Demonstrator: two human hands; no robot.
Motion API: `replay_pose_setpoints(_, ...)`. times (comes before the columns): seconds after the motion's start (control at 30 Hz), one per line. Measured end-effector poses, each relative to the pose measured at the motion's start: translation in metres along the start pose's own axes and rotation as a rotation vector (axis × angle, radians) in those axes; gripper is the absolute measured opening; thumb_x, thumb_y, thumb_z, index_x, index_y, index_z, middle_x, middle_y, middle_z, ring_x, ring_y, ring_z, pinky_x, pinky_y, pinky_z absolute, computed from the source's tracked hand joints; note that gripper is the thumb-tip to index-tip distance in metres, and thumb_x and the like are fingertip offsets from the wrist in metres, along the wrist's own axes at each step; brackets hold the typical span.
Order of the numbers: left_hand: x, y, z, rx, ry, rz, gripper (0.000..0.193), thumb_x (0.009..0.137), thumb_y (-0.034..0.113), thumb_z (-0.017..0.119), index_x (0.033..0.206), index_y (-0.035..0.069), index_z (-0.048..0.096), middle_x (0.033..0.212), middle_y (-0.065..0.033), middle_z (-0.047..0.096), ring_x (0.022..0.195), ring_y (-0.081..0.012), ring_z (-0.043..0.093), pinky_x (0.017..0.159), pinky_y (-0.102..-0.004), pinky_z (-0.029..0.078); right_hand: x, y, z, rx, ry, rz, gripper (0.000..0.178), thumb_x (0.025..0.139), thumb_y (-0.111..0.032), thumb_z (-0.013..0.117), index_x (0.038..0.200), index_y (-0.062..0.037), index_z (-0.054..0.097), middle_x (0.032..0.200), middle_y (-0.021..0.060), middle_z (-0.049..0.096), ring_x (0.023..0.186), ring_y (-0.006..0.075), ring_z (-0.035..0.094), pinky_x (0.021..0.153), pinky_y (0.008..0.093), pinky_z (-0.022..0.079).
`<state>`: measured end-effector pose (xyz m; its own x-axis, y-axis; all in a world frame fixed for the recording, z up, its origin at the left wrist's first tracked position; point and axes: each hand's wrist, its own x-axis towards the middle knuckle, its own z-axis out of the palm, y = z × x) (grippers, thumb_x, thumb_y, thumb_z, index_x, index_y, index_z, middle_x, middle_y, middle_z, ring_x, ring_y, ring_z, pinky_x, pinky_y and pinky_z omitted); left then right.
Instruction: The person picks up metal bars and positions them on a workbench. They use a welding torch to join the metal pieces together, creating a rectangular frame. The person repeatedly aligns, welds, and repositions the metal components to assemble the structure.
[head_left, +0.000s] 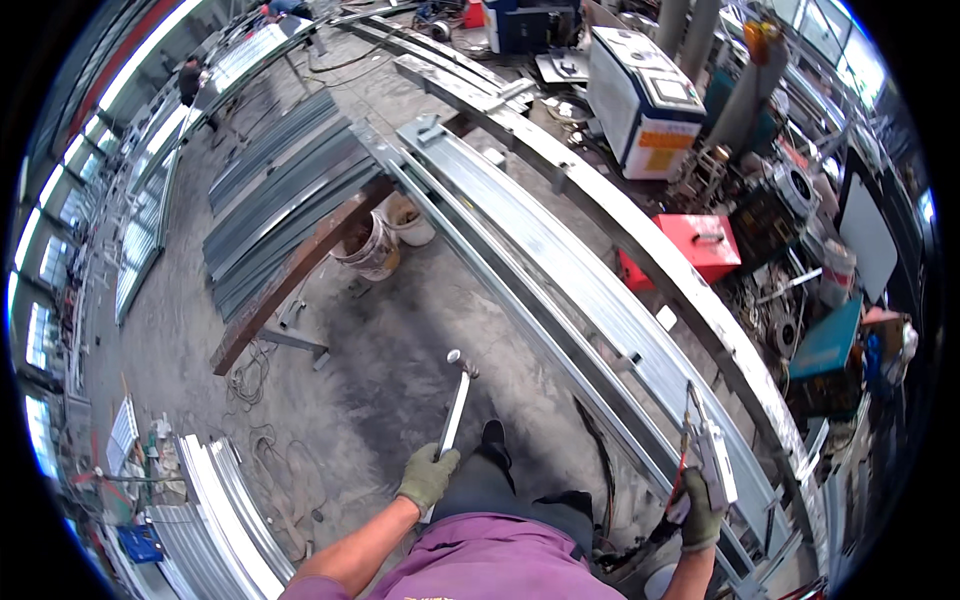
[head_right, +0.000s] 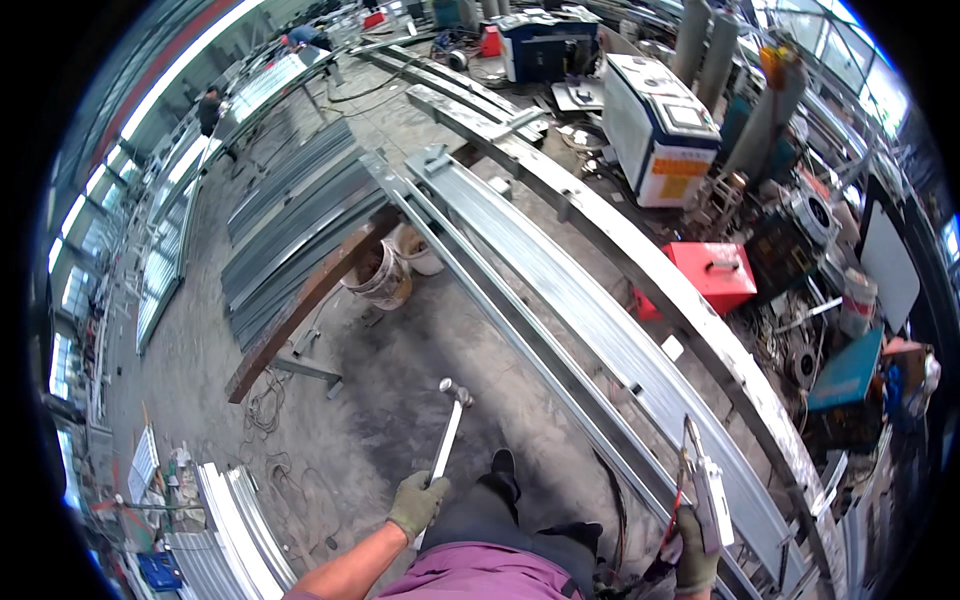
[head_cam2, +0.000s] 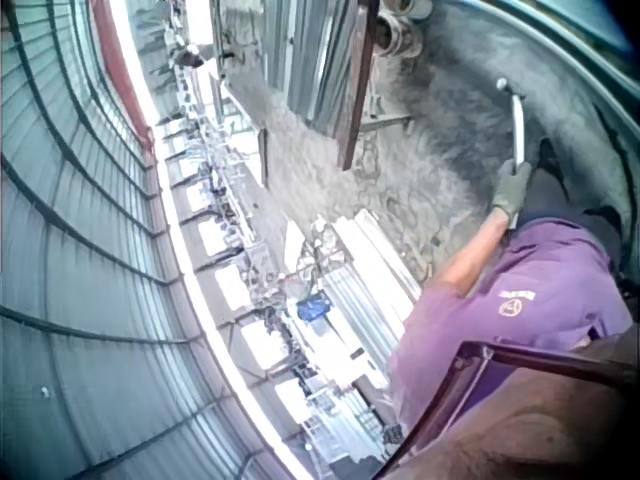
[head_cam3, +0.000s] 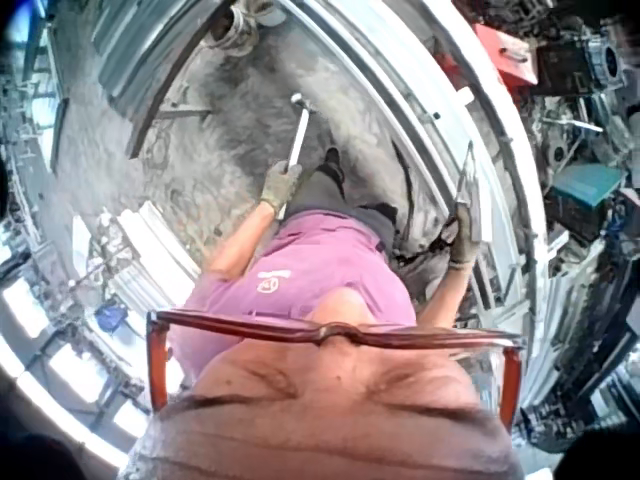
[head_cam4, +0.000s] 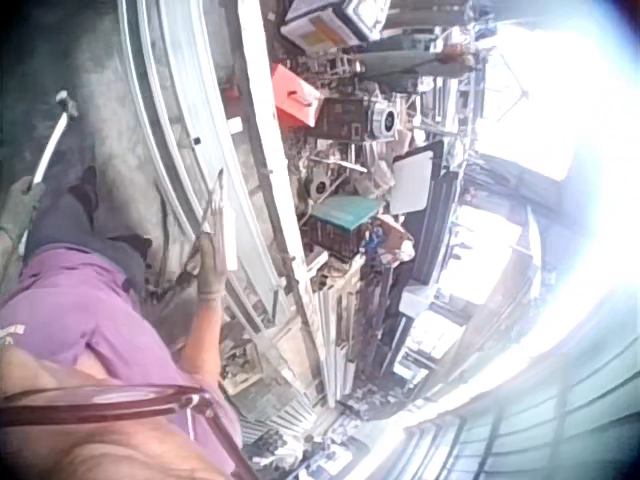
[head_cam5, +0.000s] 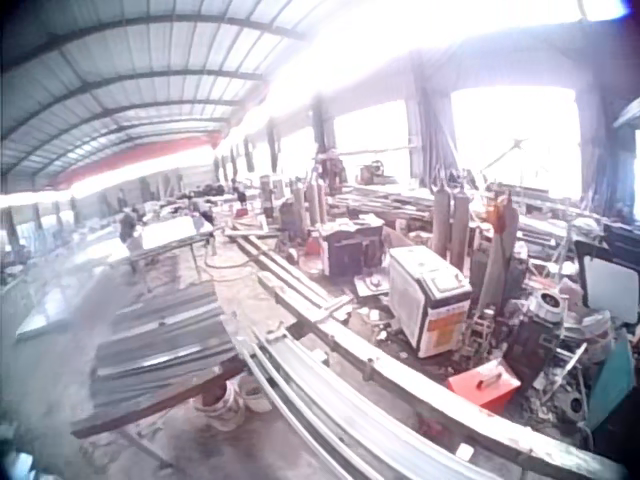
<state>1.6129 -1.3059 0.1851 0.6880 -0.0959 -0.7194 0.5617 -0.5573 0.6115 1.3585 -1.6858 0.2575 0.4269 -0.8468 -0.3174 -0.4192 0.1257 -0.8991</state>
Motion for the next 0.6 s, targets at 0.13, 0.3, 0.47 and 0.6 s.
replay_pose_setpoints(0.13,0.040,-0.026,-0.052,0.092,0.112,0.109,0.030,0.101,0.034,0.075,0.104,0.004,0.072,0.078,-0.0067,0.069,0.069,-0.0173,0.064,0.064,-0.0365,0.051,0.069,-0.054,0.080,-0.139,-0.275,-0.097,0.027,0.098,-0.015,0.078,0.121,-0.0021,0.074,0.093,0.0002,0.070,0.084,0.0112,0.066,0.074,0.0308,0.054)
replay_pose_setpoints(0.3,0.078,0.019,-0.079,0.009,0.164,0.194,0.030,0.102,0.034,0.075,0.107,0.004,0.074,0.079,-0.0079,0.070,0.070,-0.0191,0.062,0.068,-0.0390,0.051,0.150,-0.145,0.190,-0.217,-0.292,-0.317,0.027,0.098,-0.019,0.079,0.116,0.0007,0.078,0.098,0.0013,0.074,0.091,0.0105,0.066,0.080,0.0310,0.055)
replay_pose_setpoints(0.47,0.116,0.076,-0.096,-0.164,0.129,0.225,0.026,0.102,0.029,0.075,0.101,0.003,0.071,0.073,-0.0035,0.063,0.066,-0.0129,0.055,0.063,-0.0363,0.047,0.260,-0.178,0.316,-0.242,-0.281,-0.439,0.037,0.096,-0.034,0.083,0.113,-0.0015,0.078,0.096,0.0018,0.075,0.091,0.0130,0.069,0.082,0.0334,0.056)
replay_pose_setpoints(0.6,0.154,0.112,-0.107,-0.155,0.138,0.180,0.023,0.102,0.024,0.075,0.098,0.002,0.070,0.070,-0.0009,0.059,0.064,-0.0110,0.051,0.060,-0.0356,0.045,0.355,-0.112,0.387,-0.509,-0.184,-0.381,0.063,0.092,-0.063,0.077,0.110,-0.0030,0.080,0.092,0.0190,0.079,0.089,0.0318,0.077,0.079,0.0432,0.058)
